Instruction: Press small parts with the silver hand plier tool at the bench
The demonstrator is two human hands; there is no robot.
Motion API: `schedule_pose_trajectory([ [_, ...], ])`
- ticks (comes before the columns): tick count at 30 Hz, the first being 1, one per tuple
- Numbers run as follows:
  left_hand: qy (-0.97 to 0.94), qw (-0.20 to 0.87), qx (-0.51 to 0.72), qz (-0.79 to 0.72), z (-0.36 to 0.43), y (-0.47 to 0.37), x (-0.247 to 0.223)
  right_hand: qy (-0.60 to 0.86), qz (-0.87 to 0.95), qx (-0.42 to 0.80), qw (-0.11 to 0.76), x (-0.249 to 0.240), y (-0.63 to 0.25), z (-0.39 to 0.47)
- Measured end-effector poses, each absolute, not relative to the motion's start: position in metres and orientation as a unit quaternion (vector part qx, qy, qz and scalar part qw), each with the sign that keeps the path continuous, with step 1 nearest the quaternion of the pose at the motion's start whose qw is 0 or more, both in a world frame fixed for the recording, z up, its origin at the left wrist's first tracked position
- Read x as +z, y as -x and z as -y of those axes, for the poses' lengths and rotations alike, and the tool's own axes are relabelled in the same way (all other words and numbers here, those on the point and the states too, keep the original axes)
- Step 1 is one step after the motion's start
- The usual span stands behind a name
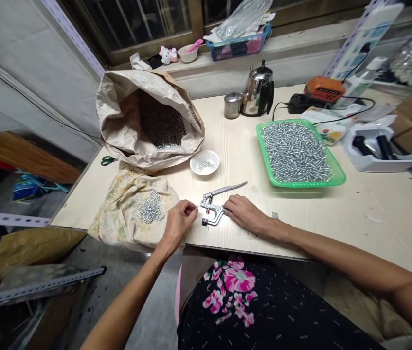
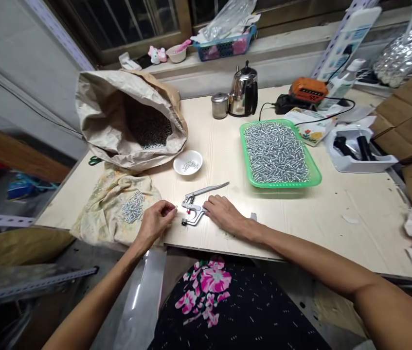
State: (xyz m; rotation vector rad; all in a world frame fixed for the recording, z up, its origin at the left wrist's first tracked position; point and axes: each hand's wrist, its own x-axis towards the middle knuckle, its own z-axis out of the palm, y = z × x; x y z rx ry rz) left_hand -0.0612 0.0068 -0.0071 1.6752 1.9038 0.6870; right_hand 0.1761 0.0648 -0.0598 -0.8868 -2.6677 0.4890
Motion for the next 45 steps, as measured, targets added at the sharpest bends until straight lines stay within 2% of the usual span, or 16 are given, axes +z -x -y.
schedule_pose_trajectory([
  [4, -0.623, 0.258, 0.232, -0.701, -0.011, 0.054, -0.012, 0.305, 0.923, 0.176, 0.153, -0.06, -0.178, -0.066],
  [11, -0.684, 0.173, 0.175, -0.686, -0.005, 0.056, -0.019, 0.289, 0.923, 0.165, 0.194, -0.072, -0.178, -0.067],
  [21, -0.503, 0.401, 0.313, -0.699, -0.017, 0.046, -0.02, 0.293, 0.934, 0.143, 0.148, -0.067, -0.178, -0.067],
  [26, -0.427, 0.484, 0.357, -0.676, -0.012, 0.04, -0.02, 0.287, 0.94, 0.094, 0.16, -0.07, -0.183, -0.065],
  [36, -0.377, 0.481, 0.405, -0.68, 0.001, 0.024, -0.023, 0.269, 0.942, 0.005, 0.203, -0.061, -0.188, -0.066],
  [45, -0.418, 0.442, 0.359, -0.708, 0.0, 0.026, -0.032, 0.251, 0.943, 0.032, 0.217, -0.056, -0.189, -0.066],
])
